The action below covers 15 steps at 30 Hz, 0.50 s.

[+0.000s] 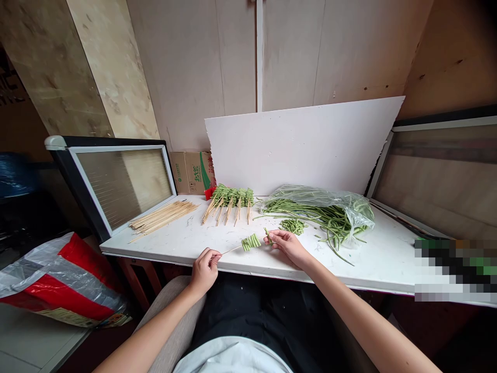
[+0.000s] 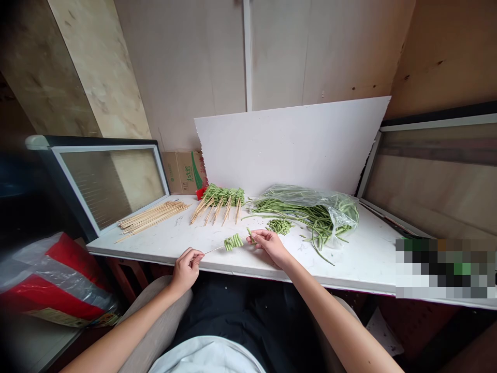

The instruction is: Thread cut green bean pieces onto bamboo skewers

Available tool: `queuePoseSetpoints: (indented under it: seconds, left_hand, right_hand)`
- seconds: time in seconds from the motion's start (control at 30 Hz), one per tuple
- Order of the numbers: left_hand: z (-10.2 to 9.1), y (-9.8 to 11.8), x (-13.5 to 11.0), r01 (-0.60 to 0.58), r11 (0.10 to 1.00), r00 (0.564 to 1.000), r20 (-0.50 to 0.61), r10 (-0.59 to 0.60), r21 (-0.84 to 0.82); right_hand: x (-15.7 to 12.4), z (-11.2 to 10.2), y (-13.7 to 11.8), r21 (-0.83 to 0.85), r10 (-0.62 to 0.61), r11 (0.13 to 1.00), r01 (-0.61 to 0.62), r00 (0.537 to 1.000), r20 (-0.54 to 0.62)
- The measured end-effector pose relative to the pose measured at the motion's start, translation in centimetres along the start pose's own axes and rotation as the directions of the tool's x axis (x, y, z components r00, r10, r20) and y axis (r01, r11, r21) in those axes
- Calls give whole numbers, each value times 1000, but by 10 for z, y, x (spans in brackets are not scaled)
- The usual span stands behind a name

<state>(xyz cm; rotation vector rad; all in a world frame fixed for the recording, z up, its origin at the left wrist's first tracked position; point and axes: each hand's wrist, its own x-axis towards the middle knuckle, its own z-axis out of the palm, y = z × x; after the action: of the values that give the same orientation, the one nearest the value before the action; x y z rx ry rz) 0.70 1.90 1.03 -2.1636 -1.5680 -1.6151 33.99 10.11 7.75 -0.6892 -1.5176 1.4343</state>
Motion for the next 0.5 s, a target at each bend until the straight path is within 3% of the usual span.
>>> queuePoseSetpoints:
  seconds: [0.5]
  left_hand:
    - [0, 1, 0, -10, 1000, 1000, -6, 11, 11]
  right_hand:
    - [-1, -3, -1, -10, 32, 999, -32, 998, -46]
